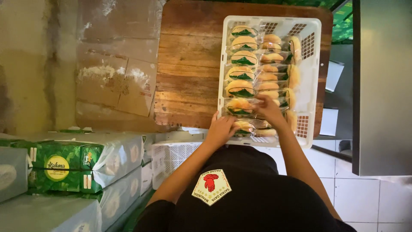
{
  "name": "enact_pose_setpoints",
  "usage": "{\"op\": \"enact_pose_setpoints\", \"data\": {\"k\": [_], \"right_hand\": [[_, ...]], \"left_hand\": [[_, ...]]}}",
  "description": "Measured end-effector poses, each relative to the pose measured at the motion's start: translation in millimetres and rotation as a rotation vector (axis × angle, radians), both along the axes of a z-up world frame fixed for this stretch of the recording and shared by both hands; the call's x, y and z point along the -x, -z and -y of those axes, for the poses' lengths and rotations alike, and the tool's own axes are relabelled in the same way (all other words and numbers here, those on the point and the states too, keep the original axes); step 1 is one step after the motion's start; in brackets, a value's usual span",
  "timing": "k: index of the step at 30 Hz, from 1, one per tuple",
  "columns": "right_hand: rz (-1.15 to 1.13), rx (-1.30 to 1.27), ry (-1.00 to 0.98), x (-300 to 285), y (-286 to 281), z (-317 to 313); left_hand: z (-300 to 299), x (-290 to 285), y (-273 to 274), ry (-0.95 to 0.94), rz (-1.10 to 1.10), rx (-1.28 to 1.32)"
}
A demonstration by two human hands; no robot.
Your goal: Organizing individually wrapped sandwiches into a white plastic crate.
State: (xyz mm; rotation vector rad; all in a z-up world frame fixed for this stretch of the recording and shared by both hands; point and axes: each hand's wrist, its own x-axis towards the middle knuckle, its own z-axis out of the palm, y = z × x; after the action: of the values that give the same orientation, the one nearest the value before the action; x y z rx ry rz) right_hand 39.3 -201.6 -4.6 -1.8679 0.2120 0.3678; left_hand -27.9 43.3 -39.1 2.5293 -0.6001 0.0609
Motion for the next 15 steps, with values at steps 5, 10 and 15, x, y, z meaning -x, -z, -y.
{"op": "enact_pose_setpoints", "data": {"k": [5, 10, 15], "right_hand": [[0.127, -0.03, 0.166, 5, 46, -5], [0.176, -0.211, 0.123, 22, 28, -8], [0.185, -0.022, -0.089, 18, 6, -11]], "left_hand": [[0, -3, -12, -0.025, 0.077, -0.001], [-2, -3, -65, -0.026, 0.148, 0.078], [-2, -10, -77, -0.024, 0.184, 0.088]]}}
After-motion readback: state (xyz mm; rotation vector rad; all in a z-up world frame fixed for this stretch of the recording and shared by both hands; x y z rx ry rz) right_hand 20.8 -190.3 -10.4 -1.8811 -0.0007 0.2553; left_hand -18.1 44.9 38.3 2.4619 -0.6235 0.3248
